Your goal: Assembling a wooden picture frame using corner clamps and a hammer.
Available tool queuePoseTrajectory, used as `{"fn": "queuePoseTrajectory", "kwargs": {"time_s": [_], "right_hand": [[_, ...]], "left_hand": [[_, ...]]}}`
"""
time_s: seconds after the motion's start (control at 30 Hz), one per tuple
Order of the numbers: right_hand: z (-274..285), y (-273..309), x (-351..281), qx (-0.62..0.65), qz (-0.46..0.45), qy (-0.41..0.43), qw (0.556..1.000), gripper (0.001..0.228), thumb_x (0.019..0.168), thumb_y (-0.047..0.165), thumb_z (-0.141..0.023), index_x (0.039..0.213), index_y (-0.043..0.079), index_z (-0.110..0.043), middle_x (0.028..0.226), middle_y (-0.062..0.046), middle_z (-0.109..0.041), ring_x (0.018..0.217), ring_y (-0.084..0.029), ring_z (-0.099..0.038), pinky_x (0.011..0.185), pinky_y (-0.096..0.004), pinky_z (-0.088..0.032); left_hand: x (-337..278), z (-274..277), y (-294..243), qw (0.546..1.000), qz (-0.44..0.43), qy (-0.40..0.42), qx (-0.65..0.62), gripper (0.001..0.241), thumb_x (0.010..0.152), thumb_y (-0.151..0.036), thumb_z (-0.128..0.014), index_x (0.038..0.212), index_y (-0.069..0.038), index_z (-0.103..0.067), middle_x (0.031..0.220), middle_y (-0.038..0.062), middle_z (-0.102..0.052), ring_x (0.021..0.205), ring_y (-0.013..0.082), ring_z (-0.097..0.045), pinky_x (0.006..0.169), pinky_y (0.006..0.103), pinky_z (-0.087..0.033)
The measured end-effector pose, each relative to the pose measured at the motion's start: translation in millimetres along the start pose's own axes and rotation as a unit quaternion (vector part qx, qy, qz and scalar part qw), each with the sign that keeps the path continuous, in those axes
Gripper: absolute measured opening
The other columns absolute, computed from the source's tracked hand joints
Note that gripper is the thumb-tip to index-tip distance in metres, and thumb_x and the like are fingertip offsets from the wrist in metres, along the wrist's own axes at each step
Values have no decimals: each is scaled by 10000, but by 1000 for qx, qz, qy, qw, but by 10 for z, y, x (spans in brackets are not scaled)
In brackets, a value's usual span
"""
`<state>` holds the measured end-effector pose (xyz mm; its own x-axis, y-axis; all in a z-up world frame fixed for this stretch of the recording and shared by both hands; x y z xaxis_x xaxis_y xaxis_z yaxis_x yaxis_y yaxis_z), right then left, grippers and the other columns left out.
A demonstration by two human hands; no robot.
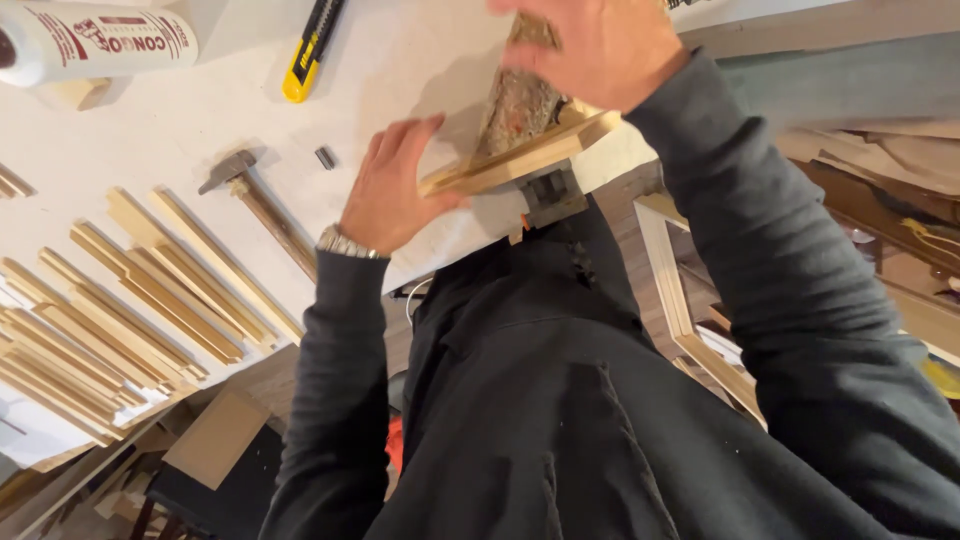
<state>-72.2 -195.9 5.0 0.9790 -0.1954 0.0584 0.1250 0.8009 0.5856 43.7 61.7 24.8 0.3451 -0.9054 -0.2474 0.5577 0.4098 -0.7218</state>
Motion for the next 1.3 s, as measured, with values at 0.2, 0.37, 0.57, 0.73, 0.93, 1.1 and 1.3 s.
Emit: {"fn": "queuePoseTrajectory", "kwargs": {"time_s": [0.2,0.37,0.57,0.73,0.93,1.1,1.3], "right_hand": [[99,376,-43,-24,103,50,993,562,855,408,-870,1304,115,-703,1368,-100,-607,1216,-292,-602,978,-431,-494],[57,495,-63,-83,98,53,990,592,801,393,-882,1305,137,-703,1356,-83,-594,1247,-290,-570,989,-430,-474],[-25,522,-105,-124,61,82,987,643,852,441,-871,1375,127,-667,1260,-82,-590,1197,-287,-569,926,-442,-474],[297,691,-319,14,40,-30,999,441,982,228,-828,1323,36,-624,1205,-137,-668,1067,-337,-649,881,-461,-509],[203,707,-1297,64,-137,-190,970,273,1086,101,-775,1271,-12,-609,1105,-160,-662,1019,-319,-678,939,-405,-545],[-430,1019,-2035,50,-258,-166,951,350,951,127,-791,1215,0,-598,1036,-167,-653,939,-335,-651,830,-419,-533],[-891,1244,-2325,59,-389,-104,914,473,860,287,-830,1163,11,-592,945,-145,-701,845,-347,-683,709,-455,-530]], "left_hand": [[-434,-34,134,989,44,7,143,1031,609,-162,-933,1503,-54,-430,1321,163,-524,1158,386,-565,940,466,-482],[-468,-138,142,982,45,-59,171,954,700,-131,-916,1519,-67,-432,1245,139,-532,1115,358,-577,931,458,-494],[-429,-95,-80,989,1,-61,134,871,754,-63,-876,1516,-101,-456,1318,125,-530,1081,300,-594,955,440,-498],[-422,4,-83,980,-42,-146,132,816,822,67,-753,1548,-55,-401,1500,158,-457,1333,369,-547,1116,409,-506],[55,-146,-166,977,-80,-190,-62,811,953,-158,-854,1557,-26,-329,1490,191,-458,1347,354,-547,1089,400,-544],[699,-537,-191,990,-22,-140,24,911,897,-441,-916,1480,-19,-358,1351,207,-532,1200,394,-558,1023,503,-487],[1003,-805,-211,995,10,-100,12,840,756,-388,-899,1348,-14,-434,1279,231,-573,1064,441,-587,931,513,-468]]}}
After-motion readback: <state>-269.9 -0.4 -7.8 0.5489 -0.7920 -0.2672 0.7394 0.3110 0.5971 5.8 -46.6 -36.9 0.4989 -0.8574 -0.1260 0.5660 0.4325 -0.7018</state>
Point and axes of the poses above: each hand's wrist, its own x-axis towards the middle knuckle, its own z-axis out of the back of the hand, y = z × x, the point moved 3 cm from there along x, towards the middle knuckle
